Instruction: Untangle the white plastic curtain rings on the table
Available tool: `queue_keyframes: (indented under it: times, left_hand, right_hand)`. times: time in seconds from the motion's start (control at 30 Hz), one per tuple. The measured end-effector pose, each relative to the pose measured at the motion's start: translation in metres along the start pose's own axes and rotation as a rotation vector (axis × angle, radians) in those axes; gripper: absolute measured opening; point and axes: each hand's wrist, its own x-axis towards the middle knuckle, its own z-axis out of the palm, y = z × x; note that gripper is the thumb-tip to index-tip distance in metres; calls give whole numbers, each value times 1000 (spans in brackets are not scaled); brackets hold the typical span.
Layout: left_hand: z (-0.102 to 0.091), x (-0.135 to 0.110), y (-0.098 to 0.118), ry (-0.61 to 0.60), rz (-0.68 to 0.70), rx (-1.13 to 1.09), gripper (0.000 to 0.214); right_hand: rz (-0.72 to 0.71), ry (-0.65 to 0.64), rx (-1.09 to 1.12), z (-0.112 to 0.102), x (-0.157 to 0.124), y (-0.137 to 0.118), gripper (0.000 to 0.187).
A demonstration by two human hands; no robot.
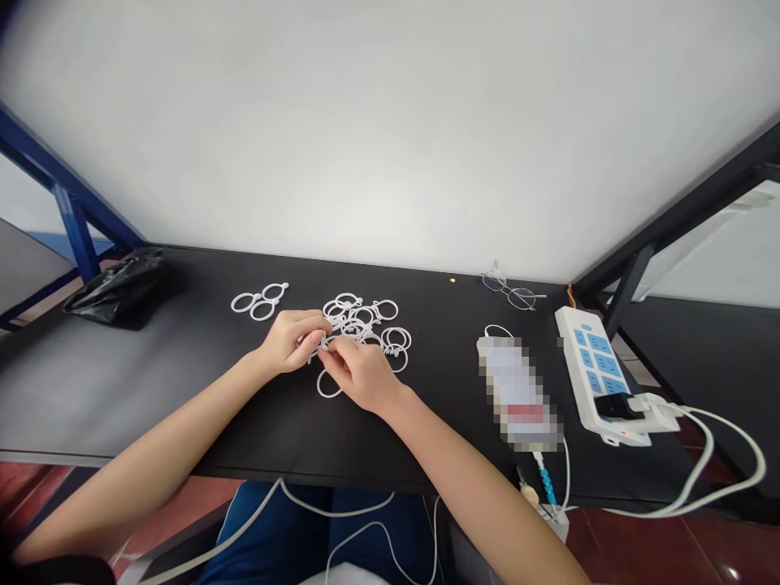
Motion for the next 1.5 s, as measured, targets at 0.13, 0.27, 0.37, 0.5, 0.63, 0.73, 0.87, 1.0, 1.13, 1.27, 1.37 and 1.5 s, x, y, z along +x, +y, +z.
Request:
queue_keyframes:
  times: [0.13, 0.27, 0.37, 0.5, 0.63, 0.73, 0.87, 1.0, 1.13, 1.27, 1.37, 1.5]
  left_hand:
    - [0, -1, -2, -9, -18, -3, 38]
    - [1, -2, -2, -7, -30, 21, 37]
    - [2, -1, -1, -30, -34, 38, 33]
    - [3, 1, 1, -64, -41, 45, 33]
    - [3, 0, 0, -43, -50, 49, 34]
    - [3, 0, -1, -26, -61, 53, 35]
    - [2, 1, -1, -6, -78, 64, 32]
    - [1, 3, 0, 32, -80, 76, 31]
    - [1, 3, 0, 72, -78, 82, 32]
    - [3, 1, -2, 87, -84, 62, 31]
    - [4, -1, -4, 66, -101, 38, 34]
    - [5, -2, -6, 51, -104, 24, 39]
  right_hand:
    - [0, 11, -16, 0, 0, 0, 16]
    - [-10, 17, -24, 1, 0, 0, 15]
    - [-22, 15, -19, 2, -1, -1, 13]
    - [-16, 4, -13, 2, -1, -1, 15]
    - [-5, -8, -11, 2, -1, -2, 11]
    - [-4, -17, -14, 2, -1, -2, 9]
    - [0, -25, -32, 2, -1, 0, 11]
    - [18, -30, -41, 3, -2, 1, 17]
    - [11, -33, -54, 4, -3, 2, 24]
    - [2, -29, -66, 4, -3, 2, 27]
    - [-6, -22, -66, 5, -4, 4, 27]
    - [-21, -8, -64, 6, -4, 5, 28]
